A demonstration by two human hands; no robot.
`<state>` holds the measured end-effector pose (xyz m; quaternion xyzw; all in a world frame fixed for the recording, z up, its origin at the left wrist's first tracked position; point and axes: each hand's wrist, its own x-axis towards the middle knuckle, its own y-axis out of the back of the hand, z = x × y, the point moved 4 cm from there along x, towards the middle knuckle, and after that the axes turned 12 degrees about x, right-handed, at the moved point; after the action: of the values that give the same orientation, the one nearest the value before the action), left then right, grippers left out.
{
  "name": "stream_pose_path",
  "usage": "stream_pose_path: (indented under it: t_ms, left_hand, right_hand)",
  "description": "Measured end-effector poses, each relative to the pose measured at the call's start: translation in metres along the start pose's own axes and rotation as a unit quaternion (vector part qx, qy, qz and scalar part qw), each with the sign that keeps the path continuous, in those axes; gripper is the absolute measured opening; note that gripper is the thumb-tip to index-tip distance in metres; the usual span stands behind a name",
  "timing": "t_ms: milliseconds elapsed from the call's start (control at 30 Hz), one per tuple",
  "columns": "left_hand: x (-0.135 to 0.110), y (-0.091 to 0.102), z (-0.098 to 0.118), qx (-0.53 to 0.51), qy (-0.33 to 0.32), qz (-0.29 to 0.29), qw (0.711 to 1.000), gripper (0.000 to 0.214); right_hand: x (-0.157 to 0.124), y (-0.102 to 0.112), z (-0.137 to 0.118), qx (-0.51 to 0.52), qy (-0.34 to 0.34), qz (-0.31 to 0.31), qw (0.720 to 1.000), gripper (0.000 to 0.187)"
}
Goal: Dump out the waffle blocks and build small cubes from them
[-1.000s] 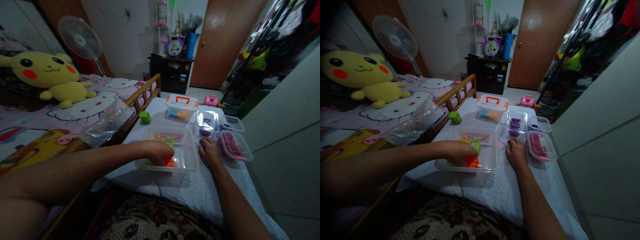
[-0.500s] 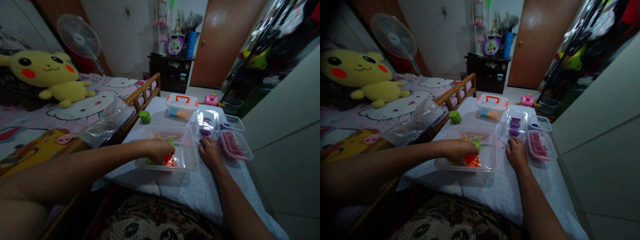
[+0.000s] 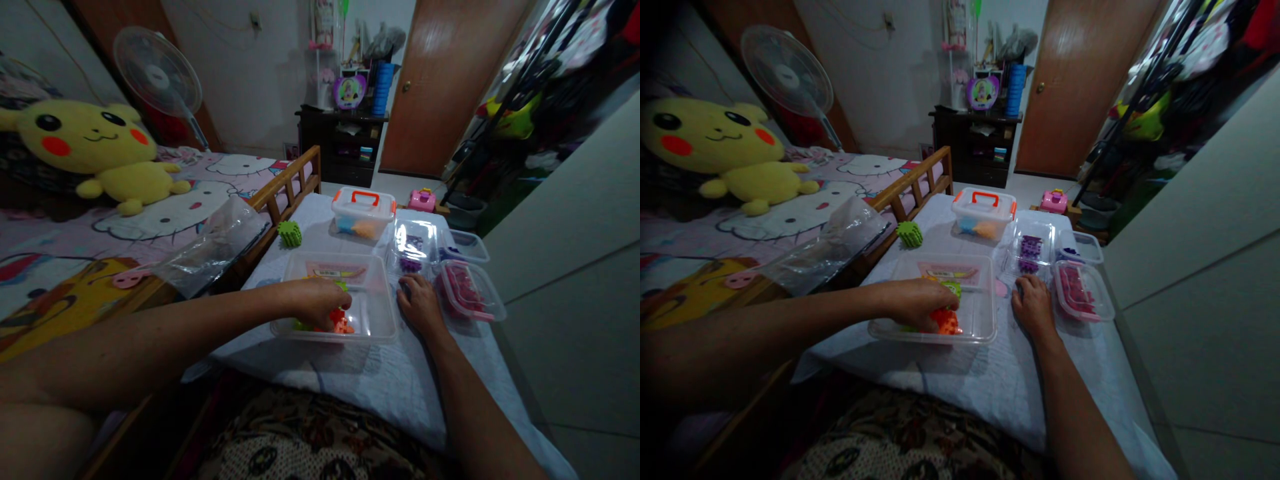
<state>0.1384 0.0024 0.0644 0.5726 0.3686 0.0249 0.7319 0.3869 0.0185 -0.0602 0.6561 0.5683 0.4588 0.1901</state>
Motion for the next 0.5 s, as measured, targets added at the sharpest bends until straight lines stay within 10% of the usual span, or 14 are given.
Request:
stream_pose_path:
  t_ms: [233,400,500]
  left_hand:
    - [-0.020,0.042,-0.025,-0.016,0.035,0.121,0.992,0.029]
    - [-0.030,0.067,-0.125,0.004,0.180,0.314,0.932,0.035]
    - [-0.019,0.048,-0.191,0.000,0.258,0.266,0.929,0.055]
  right_hand:
    - [-0.001,-0.001,0.001,-0.001,-0.003,0.003,1.000,0.026]
    - [0.000,-0.001,0.001,-0.007,0.008,0.001,1.000,0.027]
    - [0.000,-0.001,0.000,-0.007,0.013,0.000,1.000,0.027]
